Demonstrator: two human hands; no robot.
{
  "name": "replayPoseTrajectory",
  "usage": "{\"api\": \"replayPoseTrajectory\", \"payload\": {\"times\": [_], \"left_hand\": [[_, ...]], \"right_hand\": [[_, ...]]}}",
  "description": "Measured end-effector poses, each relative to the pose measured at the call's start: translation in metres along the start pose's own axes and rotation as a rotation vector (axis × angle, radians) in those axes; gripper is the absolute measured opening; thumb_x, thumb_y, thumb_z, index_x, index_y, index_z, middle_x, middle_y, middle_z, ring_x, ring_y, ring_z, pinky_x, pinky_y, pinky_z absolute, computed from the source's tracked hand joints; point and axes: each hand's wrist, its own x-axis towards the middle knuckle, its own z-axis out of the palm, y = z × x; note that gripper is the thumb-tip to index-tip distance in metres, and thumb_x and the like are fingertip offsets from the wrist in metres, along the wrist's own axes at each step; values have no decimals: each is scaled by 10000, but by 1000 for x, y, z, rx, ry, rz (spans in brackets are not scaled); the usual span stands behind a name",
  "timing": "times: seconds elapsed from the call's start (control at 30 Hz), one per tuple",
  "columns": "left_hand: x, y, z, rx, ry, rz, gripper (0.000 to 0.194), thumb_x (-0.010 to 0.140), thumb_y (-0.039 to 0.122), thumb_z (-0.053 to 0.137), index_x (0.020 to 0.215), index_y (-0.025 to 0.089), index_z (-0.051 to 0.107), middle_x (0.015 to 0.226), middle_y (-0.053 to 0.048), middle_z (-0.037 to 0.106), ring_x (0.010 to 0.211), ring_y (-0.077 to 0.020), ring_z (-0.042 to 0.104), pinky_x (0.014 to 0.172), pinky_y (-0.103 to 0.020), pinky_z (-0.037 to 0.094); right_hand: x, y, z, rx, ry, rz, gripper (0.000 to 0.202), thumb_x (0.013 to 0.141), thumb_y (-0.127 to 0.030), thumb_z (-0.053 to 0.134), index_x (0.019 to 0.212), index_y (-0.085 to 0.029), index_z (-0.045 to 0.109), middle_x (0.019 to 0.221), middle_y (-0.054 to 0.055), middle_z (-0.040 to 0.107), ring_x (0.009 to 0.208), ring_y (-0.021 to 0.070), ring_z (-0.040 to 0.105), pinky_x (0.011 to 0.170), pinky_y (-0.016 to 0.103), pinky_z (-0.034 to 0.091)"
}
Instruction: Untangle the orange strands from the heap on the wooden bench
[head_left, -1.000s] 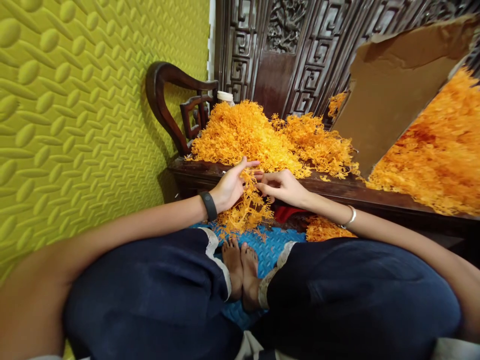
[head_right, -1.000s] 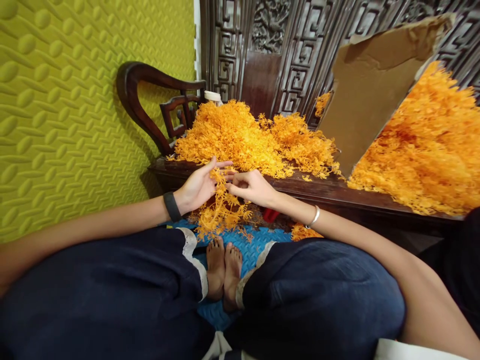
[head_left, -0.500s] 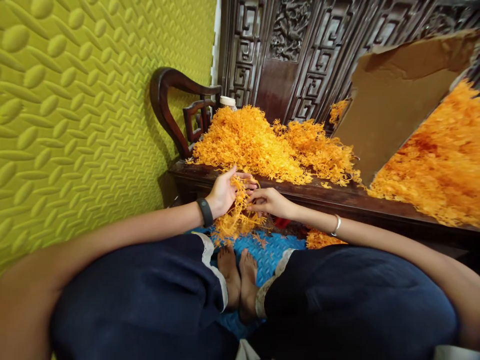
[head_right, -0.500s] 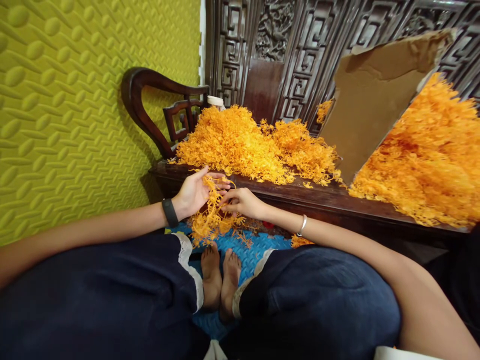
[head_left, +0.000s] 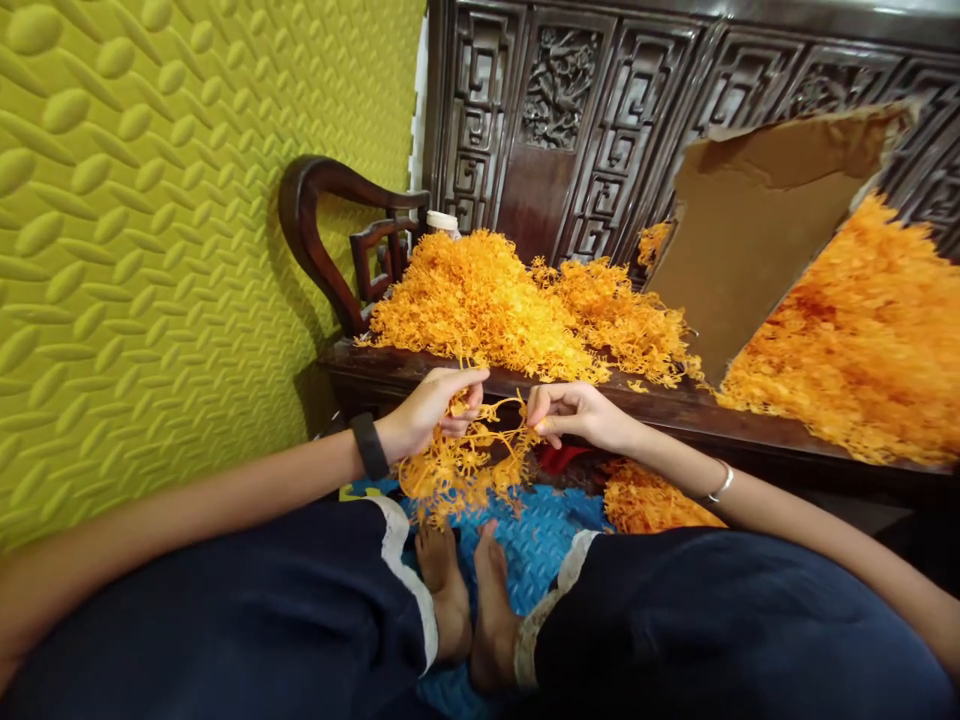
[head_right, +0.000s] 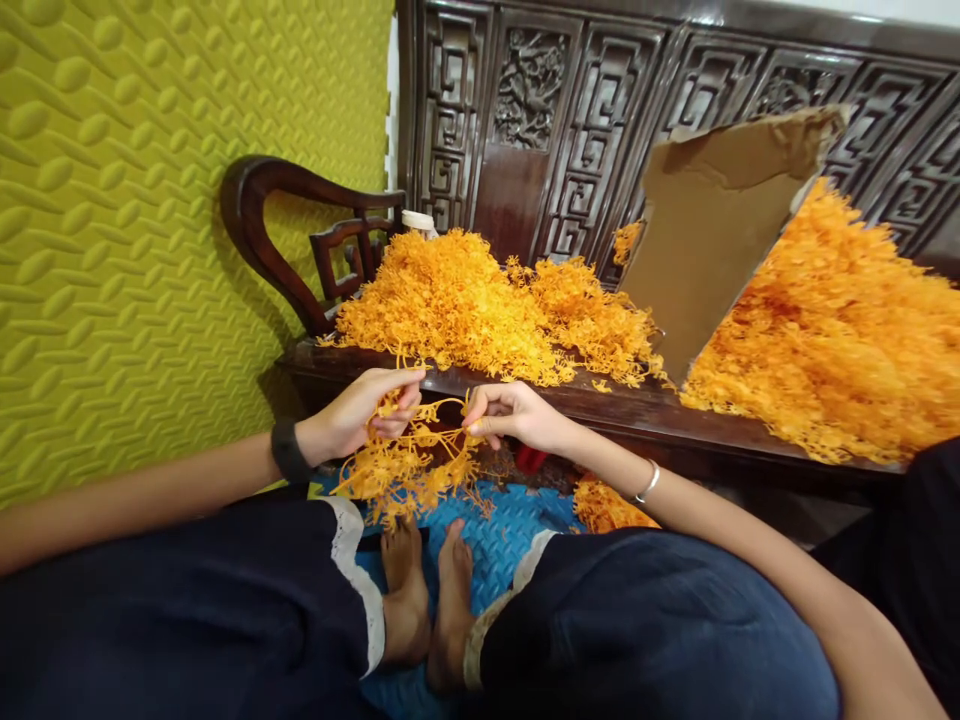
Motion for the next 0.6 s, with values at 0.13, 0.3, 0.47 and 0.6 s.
{"api": "replayPoseTrajectory", "payload": {"times": [0.13, 0.3, 0.47, 0.6], "left_hand": [[-15, 18, 22, 189, -17, 81, 432, 811, 377, 497, 442, 165, 424, 425, 38, 354, 352, -43, 275, 374, -195, 179], [-31, 32, 39, 303, -5, 231, 453, 836, 365, 433, 430, 167, 409, 429, 38, 365, 393, -56, 300, 403, -201, 239], [-33, 28, 27, 381, 166, 258, 444, 815, 358, 460, 420, 164, 400, 418, 40, 344, 410, -60, 317, 422, -199, 248], [-26, 14, 14, 300, 266, 123, 402, 791, 399, 502, 477, 158, 432, 442, 50, 343, 387, -50, 289, 395, -191, 193]], "right_hand": [[-9, -10, -2, 41, 29, -33, 127, 698, -215, 687, 674, -140, 589, 624, -18, 537, 450, 50, 475, 414, 194, 357], [-15, -13, -4, 193, 88, -91, 131, 677, -192, 702, 648, -138, 586, 612, -23, 513, 444, 45, 455, 369, 175, 321], [-28, -7, -23, 250, 436, -266, 124, 675, -214, 707, 658, -172, 591, 666, -23, 561, 407, 21, 384, 375, 173, 300], [-36, 3, -48, 41, 608, -242, 105, 679, -242, 706, 748, -189, 647, 777, 11, 599, 549, 83, 521, 498, 230, 433]]}}
